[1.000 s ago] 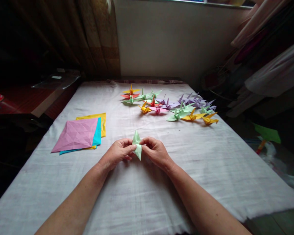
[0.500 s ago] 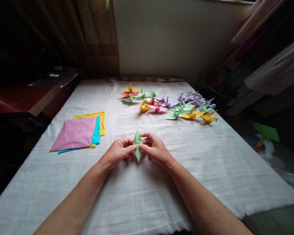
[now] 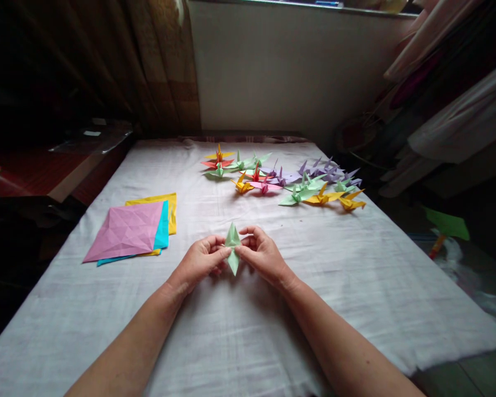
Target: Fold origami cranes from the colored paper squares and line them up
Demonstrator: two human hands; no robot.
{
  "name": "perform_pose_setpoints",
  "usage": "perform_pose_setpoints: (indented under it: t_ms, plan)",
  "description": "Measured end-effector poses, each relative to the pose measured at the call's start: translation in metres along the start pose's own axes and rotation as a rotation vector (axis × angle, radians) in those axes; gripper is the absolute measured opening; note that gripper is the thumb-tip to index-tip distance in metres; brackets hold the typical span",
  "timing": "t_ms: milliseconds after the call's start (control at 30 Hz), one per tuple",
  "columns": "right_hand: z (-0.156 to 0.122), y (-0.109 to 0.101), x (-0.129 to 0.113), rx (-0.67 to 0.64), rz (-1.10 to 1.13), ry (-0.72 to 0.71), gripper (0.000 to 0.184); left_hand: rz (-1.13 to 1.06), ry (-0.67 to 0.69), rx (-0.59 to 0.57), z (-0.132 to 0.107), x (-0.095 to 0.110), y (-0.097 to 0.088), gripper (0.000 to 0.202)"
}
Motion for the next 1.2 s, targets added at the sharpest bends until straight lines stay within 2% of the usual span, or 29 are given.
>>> perform_pose_setpoints:
  t_ms: [100, 367, 633, 867, 1000, 1200]
  plan:
    - [0.000, 0.000, 0.001, 0.009, -0.029, -0.038, 0.035, 0.017, 0.058, 0.001, 0.000, 0.001, 0.001, 0.052]
    - [0.000, 0.001, 0.004, 0.005, -0.067, -0.077, 0.031, 0.073, 0.188, 0.010, 0.002, 0.000, -0.001, 0.048]
    - [-0.002, -0.001, 0.005, 0.049, -0.160, -0.090, 0.030, 0.069, 0.179, -0.020, 0.002, -0.001, 0.000, 0.044]
    - [-0.003, 0.001, 0.000, -0.009, -0.155, -0.098, 0.035, 0.096, 0.189, -0.040, 0.003, -0.002, 0.000, 0.042]
    - [-0.003, 0.002, -0.005, -0.032, -0.184, -0.088, 0.032, 0.092, 0.195, -0.054, 0.003, -0.003, 0.000, 0.038]
    - [-0.005, 0.002, -0.004, -0.045, -0.253, -0.088, 0.024, 0.096, 0.254, 0.056, 0.001, 0.002, -0.004, 0.035]
Point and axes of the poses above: each hand's wrist, its own z-axis towards the middle knuckle, its own y-axis out of the palm, x = y × z, the point moved 4 cm from there along z, towards the middle knuckle, and after that the axes turned 9 degrees about -x, right-handed, at the moved point
